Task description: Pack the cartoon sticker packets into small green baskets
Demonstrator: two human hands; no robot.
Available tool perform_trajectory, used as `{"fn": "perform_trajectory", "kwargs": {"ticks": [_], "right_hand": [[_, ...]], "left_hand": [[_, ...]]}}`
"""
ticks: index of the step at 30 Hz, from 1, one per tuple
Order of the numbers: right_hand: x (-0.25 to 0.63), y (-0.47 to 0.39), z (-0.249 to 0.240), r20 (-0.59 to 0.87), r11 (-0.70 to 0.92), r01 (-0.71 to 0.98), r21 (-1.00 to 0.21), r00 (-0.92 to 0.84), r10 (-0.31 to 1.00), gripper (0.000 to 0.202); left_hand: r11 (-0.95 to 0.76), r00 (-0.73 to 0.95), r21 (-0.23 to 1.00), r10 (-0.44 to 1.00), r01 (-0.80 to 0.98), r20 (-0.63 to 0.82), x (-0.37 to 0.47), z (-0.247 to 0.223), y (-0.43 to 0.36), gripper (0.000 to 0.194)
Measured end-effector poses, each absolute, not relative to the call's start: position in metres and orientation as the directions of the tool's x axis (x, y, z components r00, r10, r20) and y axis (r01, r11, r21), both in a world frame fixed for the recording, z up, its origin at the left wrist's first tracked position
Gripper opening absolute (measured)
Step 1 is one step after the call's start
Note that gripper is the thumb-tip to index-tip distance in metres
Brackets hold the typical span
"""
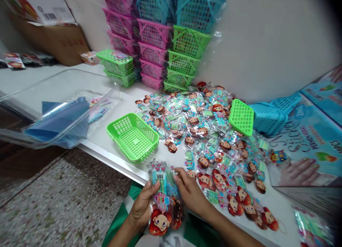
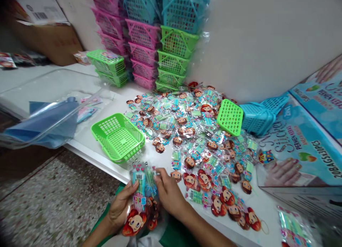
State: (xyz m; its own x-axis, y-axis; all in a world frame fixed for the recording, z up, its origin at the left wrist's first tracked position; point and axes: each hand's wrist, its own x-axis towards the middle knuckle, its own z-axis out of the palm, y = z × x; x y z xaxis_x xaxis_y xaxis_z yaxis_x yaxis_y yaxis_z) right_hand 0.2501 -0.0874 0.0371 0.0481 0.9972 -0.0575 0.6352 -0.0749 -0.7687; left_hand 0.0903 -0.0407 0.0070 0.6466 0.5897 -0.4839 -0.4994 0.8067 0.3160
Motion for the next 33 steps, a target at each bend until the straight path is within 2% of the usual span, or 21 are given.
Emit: {"fn": "perform_trajectory", "kwargs": {"ticks": [3, 5, 7, 9, 11, 14, 16, 17, 18, 20, 21, 22, 23, 25, 27, 29, 31, 33], "right_hand": [[0.263, -0.083, 0.032, -0.018, -0.031, 0.745, -0.667, 0.026, 1.000, 0.035], [0.281, -0.072, 0.030, -0.028, -0.161, 0.839, -0.520, 0.172, 0.985, 0.039], [0.296, -0.058, 0.024, -0.041, -0.334, 0.889, -0.313, 0.339, 0.940, 0.041], [0.305, -0.046, 0.015, -0.059, -0.421, 0.898, -0.127, 0.416, 0.907, 0.046], [0.308, -0.040, 0.007, -0.088, -0.448, 0.892, -0.051, 0.443, 0.892, 0.039], [0.308, -0.041, 0.004, -0.118, -0.455, 0.889, -0.056, 0.447, 0.887, 0.022], [0.305, -0.048, 0.010, -0.150, -0.407, 0.902, -0.145, 0.386, 0.910, 0.019], [0.301, -0.054, 0.013, -0.179, -0.364, 0.891, -0.271, 0.325, 0.929, 0.018], [0.295, -0.060, 0.016, -0.209, -0.316, 0.837, -0.446, 0.246, 0.947, 0.018], [0.278, -0.074, 0.020, -0.230, -0.246, 0.554, -0.795, 0.101, 0.968, 0.022], [0.269, -0.081, 0.020, -0.223, -0.235, 0.378, -0.895, 0.076, 0.972, 0.024], [0.259, -0.087, 0.019, -0.221, -0.236, 0.244, -0.941, 0.090, 0.971, 0.026], [0.251, -0.092, 0.019, -0.223, -0.240, 0.164, -0.957, 0.116, 0.968, 0.028], [0.242, -0.099, 0.019, -0.216, -0.238, 0.188, -0.953, 0.133, 0.967, 0.028], [0.246, -0.098, 0.023, -0.176, -0.191, 0.410, -0.892, 0.073, 0.982, 0.029], [0.261, -0.084, 0.030, -0.143, -0.121, 0.636, -0.762, 0.016, 0.990, 0.036], [0.278, -0.055, 0.037, -0.106, -0.105, 0.751, -0.652, 0.047, 0.993, 0.042], [0.288, -0.012, 0.040, -0.045, -0.118, 0.812, -0.571, 0.113, 0.993, 0.040]], "left_hand": [[0.831, 0.673, 0.330, 0.557, -0.448, -0.487, 0.090, 0.005, -0.041, 0.035], [0.846, 0.698, 0.328, 0.533, -0.421, -0.479, 0.090, 0.006, -0.042, 0.038], [0.857, 0.719, 0.325, 0.514, -0.401, -0.468, 0.090, 0.009, -0.043, 0.040], [0.853, 0.720, 0.341, 0.518, -0.395, -0.462, 0.090, 0.012, -0.044, 0.041], [0.846, 0.714, 0.359, 0.528, -0.394, -0.460, 0.090, 0.013, -0.044, 0.039], [0.845, 0.704, 0.359, 0.530, -0.396, -0.472, 0.090, 0.011, -0.045, 0.036], [0.846, 0.686, 0.342, 0.532, -0.409, -0.497, 0.090, 0.009, -0.046, 0.035], [0.842, 0.670, 0.335, 0.539, -0.422, -0.510, 0.090, 0.009, -0.047, 0.036], [0.834, 0.651, 0.334, 0.551, -0.439, -0.522, 0.091, 0.009, -0.048, 0.036], [0.809, 0.617, 0.351, 0.586, -0.471, -0.525, 0.093, 0.010, -0.049, 0.036], [0.798, 0.607, 0.363, 0.602, -0.482, -0.519, 0.093, 0.011, -0.049, 0.035], [0.791, 0.605, 0.372, 0.611, -0.485, -0.511, 0.094, 0.011, -0.049, 0.033], [0.792, 0.612, 0.377, 0.611, -0.480, -0.503, 0.094, 0.012, -0.049, 0.031], [0.808, 0.636, 0.370, 0.589, -0.458, -0.499, 0.092, 0.012, -0.048, 0.028], [0.821, 0.645, 0.354, 0.571, -0.448, -0.509, 0.090, 0.010, -0.045, 0.027], [0.817, 0.628, 0.351, 0.576, -0.457, -0.523, 0.087, 0.007, -0.042, 0.029], [0.809, 0.608, 0.353, 0.586, -0.469, -0.536, 0.086, 0.005, -0.039, 0.030], [0.817, 0.605, 0.349, 0.575, -0.458, -0.551, 0.086, 0.003, -0.037, 0.029]]}}
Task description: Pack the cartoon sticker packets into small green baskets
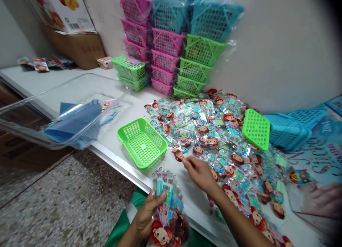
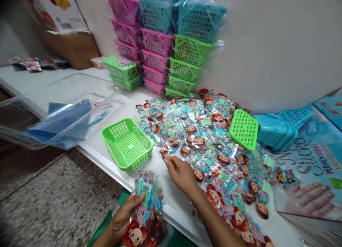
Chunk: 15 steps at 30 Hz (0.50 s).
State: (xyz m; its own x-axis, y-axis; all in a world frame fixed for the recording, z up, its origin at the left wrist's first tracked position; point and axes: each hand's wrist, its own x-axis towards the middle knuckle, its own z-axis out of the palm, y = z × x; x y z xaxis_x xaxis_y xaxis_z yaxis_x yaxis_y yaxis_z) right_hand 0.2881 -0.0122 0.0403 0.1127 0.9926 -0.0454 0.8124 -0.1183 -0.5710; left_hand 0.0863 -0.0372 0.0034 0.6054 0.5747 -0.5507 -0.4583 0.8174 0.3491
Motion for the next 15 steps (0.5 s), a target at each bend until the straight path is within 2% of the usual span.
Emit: {"fn": "perform_trajectory", "kwargs": {"ticks": [2, 4, 6, 9, 12, 13, 15], "right_hand": [[0.287, 0.036, 0.037, 0.023, -0.125, 0.895, -0.429, 0.149, 0.988, 0.033], [0.278, 0.078, 0.030, 0.011, -0.227, 0.928, -0.294, 0.241, 0.970, 0.039], [0.270, 0.106, 0.021, -0.024, -0.301, 0.919, -0.254, 0.305, 0.952, 0.044], [0.279, 0.112, 0.013, -0.061, -0.307, 0.903, -0.302, 0.303, 0.951, 0.028], [0.314, 0.084, 0.021, -0.098, -0.247, 0.887, -0.390, 0.226, 0.969, 0.014], [0.328, 0.071, 0.028, -0.111, -0.223, 0.872, -0.436, 0.194, 0.975, 0.015], [0.354, 0.043, 0.047, -0.148, -0.179, 0.775, -0.607, 0.110, 0.983, 0.020]], "left_hand": [[0.826, 0.609, 0.346, 0.562, -0.445, -0.559, 0.088, 0.004, -0.036, 0.027], [0.829, 0.612, 0.349, 0.558, -0.437, -0.561, 0.089, 0.006, -0.036, 0.027], [0.823, 0.607, 0.354, 0.567, -0.444, -0.556, 0.090, 0.009, -0.035, 0.028], [0.814, 0.595, 0.366, 0.580, -0.450, -0.556, 0.090, 0.011, -0.032, 0.031], [0.829, 0.616, 0.370, 0.560, -0.420, -0.554, 0.090, 0.007, -0.031, 0.038], [0.838, 0.627, 0.368, 0.545, -0.402, -0.557, 0.091, 0.005, -0.030, 0.039], [0.855, 0.639, 0.365, 0.519, -0.369, -0.568, 0.093, 0.002, -0.030, 0.038]]}}
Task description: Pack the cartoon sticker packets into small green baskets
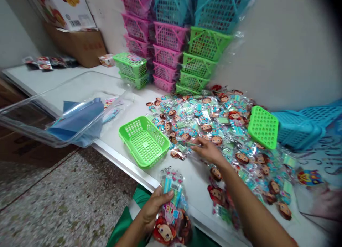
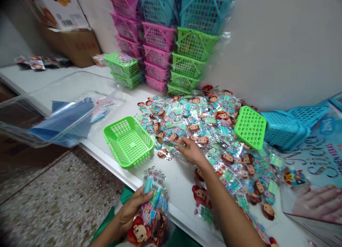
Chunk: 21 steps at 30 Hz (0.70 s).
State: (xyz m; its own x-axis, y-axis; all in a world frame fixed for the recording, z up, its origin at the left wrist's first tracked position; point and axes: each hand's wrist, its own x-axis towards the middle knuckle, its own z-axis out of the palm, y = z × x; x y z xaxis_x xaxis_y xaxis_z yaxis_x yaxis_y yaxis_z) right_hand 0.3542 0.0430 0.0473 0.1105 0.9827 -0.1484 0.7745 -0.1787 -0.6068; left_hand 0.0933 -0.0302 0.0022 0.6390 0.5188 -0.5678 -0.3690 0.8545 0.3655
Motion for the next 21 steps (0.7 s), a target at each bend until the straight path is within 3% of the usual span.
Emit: {"fn": "perform_trajectory", "kwargs": {"ticks": [2, 4, 6, 8, 12, 15, 17, 18, 21], "right_hand": [[0.369, 0.019, 0.070, -0.195, -0.135, 0.581, -0.802, -0.040, 0.980, 0.027], [0.368, 0.003, 0.088, -0.252, -0.099, 0.441, -0.892, -0.303, 0.919, 0.033], [0.353, -0.003, 0.099, -0.336, -0.017, 0.498, -0.867, -0.558, 0.759, 0.033], [0.332, -0.002, 0.103, -0.452, 0.110, 0.623, -0.774, -0.666, 0.593, 0.032], [0.300, 0.003, 0.105, -0.592, 0.292, 0.818, -0.496, -0.564, 0.576, 0.039], [0.293, 0.010, 0.105, -0.575, 0.320, 0.835, -0.448, -0.543, 0.612, 0.050], [0.295, 0.024, 0.100, -0.503, 0.315, 0.817, -0.484, -0.553, 0.664, 0.048], [0.297, 0.035, 0.095, -0.449, 0.309, 0.842, -0.442, -0.506, 0.737, 0.043], [0.305, 0.079, 0.073, -0.227, 0.197, 0.971, -0.135, -0.224, 0.948, 0.035]], "left_hand": [[0.863, 0.650, 0.365, 0.503, -0.348, -0.570, 0.098, 0.002, -0.030, 0.034], [0.866, 0.668, 0.370, 0.497, -0.337, -0.553, 0.103, 0.003, -0.031, 0.034], [0.872, 0.709, 0.380, 0.478, -0.310, -0.519, 0.107, 0.004, -0.032, 0.038], [0.883, 0.757, 0.385, 0.441, -0.269, -0.482, 0.108, 0.004, -0.034, 0.040], [0.881, 0.796, 0.385, 0.434, -0.276, -0.423, 0.107, 0.003, -0.038, 0.045], [0.867, 0.776, 0.414, 0.456, -0.276, -0.437, 0.106, 0.002, -0.039, 0.049], [0.868, 0.734, 0.426, 0.461, -0.256, -0.499, 0.106, 0.003, -0.039, 0.046], [0.869, 0.711, 0.424, 0.465, -0.254, -0.527, 0.105, 0.003, -0.039, 0.043], [0.870, 0.676, 0.406, 0.479, -0.280, -0.560, 0.103, 0.005, -0.037, 0.040]]}}
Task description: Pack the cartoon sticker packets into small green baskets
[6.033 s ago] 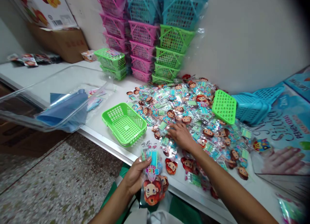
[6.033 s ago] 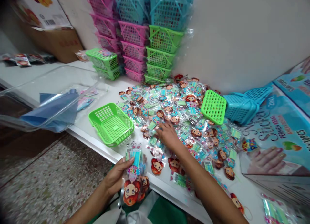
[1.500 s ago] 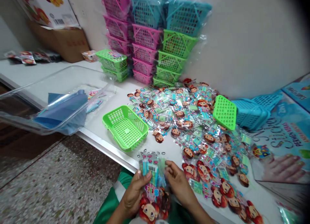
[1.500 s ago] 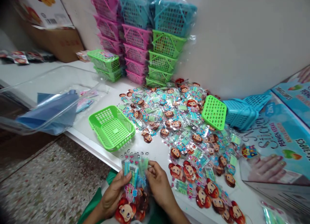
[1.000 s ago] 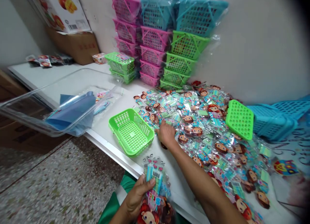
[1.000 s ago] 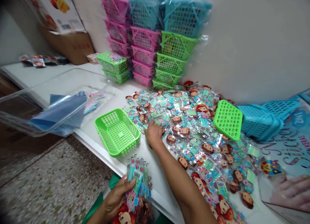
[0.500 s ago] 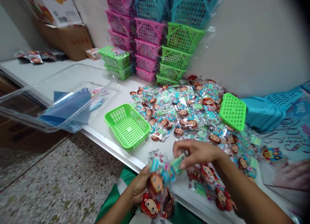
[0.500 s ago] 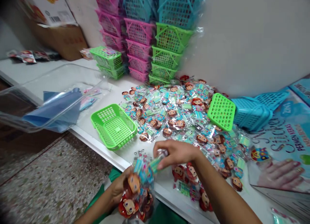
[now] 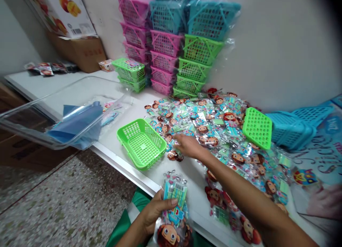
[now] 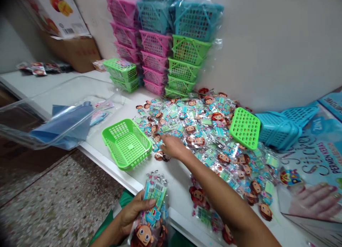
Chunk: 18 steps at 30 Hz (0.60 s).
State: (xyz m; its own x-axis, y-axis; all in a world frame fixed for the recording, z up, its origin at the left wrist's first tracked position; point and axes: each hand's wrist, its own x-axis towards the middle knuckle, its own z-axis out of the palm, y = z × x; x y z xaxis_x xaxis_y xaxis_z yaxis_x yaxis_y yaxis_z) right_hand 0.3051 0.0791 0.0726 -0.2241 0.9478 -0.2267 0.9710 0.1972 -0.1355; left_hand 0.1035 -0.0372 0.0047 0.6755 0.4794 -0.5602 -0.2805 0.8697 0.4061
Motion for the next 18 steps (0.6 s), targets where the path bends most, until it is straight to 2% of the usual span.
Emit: {"fn": "perform_trajectory", "kwargs": {"ticks": [2, 4, 9, 12, 14, 16, 18], "right_hand": [[0.310, 0.109, 0.056, -0.128, 0.126, 0.992, 0.011, -0.124, 0.984, 0.049], [0.315, 0.130, 0.043, -0.119, 0.140, 0.988, 0.063, -0.132, 0.984, 0.057], [0.335, 0.124, 0.036, -0.135, 0.199, 0.966, 0.163, -0.178, 0.975, 0.035], [0.357, 0.094, 0.044, -0.092, 0.192, 0.960, 0.206, -0.176, 0.980, 0.036], [0.373, 0.074, 0.049, -0.015, 0.151, 0.958, 0.245, -0.152, 0.988, 0.040], [0.387, 0.057, 0.054, 0.122, 0.083, 0.962, 0.261, -0.118, 0.985, 0.041], [0.391, 0.041, 0.057, 0.313, 0.052, 0.981, 0.188, -0.111, 0.943, 0.041]], "left_hand": [[0.872, 0.678, 0.391, 0.479, -0.294, -0.558, 0.101, 0.005, -0.035, 0.042], [0.872, 0.685, 0.382, 0.481, -0.308, -0.547, 0.099, 0.004, -0.033, 0.046], [0.867, 0.673, 0.364, 0.495, -0.341, -0.549, 0.094, 0.000, -0.027, 0.037], [0.874, 0.678, 0.361, 0.482, -0.326, -0.555, 0.095, -0.002, -0.026, 0.035], [0.874, 0.688, 0.365, 0.480, -0.321, -0.544, 0.097, -0.002, -0.027, 0.036], [0.874, 0.712, 0.362, 0.477, -0.323, -0.516, 0.100, -0.001, -0.028, 0.038], [0.873, 0.737, 0.360, 0.475, -0.328, -0.481, 0.104, 0.000, -0.029, 0.040]]}}
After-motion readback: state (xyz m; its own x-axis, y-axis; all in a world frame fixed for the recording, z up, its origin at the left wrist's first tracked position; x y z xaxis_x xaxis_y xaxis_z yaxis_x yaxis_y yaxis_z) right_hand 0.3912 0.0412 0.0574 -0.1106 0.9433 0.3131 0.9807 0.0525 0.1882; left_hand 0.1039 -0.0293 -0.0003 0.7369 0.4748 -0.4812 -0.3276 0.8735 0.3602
